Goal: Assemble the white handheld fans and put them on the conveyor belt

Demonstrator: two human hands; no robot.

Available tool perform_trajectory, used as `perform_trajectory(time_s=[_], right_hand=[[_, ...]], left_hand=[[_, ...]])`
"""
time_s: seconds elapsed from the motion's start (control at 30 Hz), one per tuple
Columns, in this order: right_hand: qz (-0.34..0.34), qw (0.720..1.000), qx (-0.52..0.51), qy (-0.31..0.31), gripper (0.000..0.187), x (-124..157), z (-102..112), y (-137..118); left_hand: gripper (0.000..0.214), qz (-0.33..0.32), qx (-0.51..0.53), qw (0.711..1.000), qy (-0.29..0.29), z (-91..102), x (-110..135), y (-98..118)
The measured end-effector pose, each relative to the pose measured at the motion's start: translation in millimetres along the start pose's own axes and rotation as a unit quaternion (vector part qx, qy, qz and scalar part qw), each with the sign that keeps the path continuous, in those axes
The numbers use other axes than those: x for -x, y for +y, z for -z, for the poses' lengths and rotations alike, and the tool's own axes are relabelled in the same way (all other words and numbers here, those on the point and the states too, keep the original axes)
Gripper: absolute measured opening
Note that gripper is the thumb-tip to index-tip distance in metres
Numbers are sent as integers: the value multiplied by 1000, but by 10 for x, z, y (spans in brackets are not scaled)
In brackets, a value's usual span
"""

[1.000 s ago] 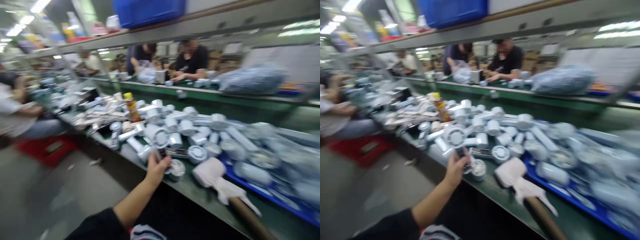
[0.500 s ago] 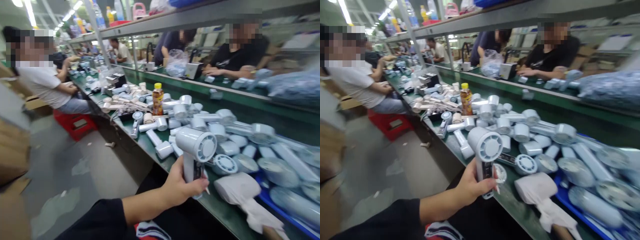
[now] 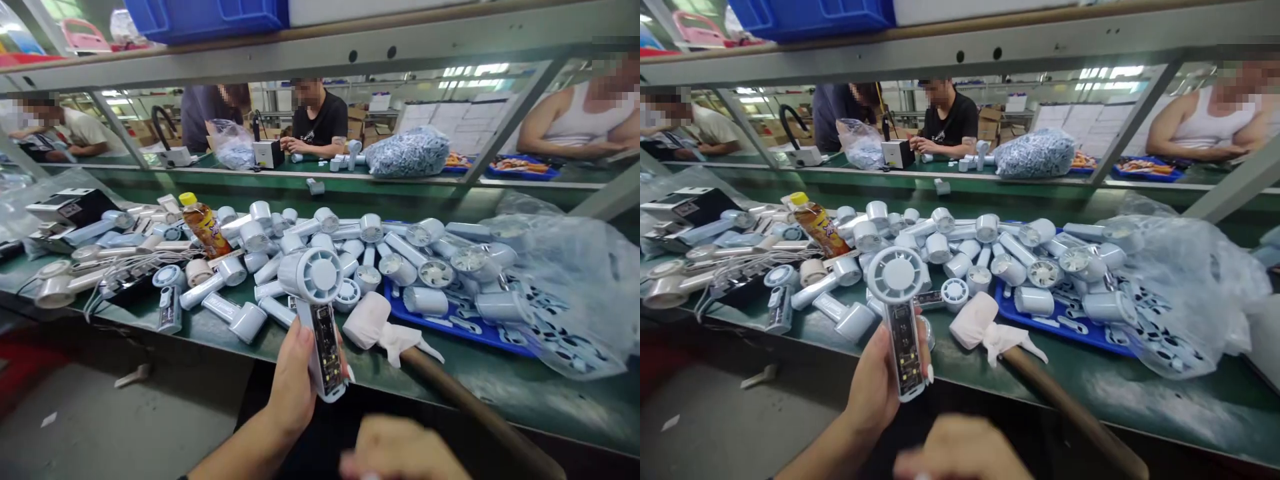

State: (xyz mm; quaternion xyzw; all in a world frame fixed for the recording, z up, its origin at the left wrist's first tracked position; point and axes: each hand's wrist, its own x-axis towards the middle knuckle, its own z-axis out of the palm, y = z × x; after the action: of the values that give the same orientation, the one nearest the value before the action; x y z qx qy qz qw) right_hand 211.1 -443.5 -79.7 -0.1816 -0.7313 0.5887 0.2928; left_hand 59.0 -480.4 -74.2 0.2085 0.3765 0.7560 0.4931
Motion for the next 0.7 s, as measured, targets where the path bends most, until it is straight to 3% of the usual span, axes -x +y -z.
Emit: perform_trajectory(time_s=[0.07,0.17,0.23,0.3,0.4,0.57,0.7], right_hand=[[7,997,-11,79,36,-114,53,-35],[70,970,36,228,27,-356,52,-39],[131,949,91,272,22,-498,20,-8],[159,940,126,275,21,-581,-17,34],[142,944,129,268,23,-591,-58,82],[83,958,69,265,26,-528,-64,94],[14,964,-49,260,19,-561,-27,110]], left_hand=[[30,1,-15,1000,7,-10,15,-36],[29,-29,-68,997,2,-15,39,-125],[29,-65,-100,993,1,-14,46,-182],[30,-95,-120,988,1,-15,41,-217],[33,-124,-149,981,-4,-19,22,-224],[31,-134,-198,971,-3,-16,-1,-222],[31,-129,-216,968,-8,-10,6,-238]])
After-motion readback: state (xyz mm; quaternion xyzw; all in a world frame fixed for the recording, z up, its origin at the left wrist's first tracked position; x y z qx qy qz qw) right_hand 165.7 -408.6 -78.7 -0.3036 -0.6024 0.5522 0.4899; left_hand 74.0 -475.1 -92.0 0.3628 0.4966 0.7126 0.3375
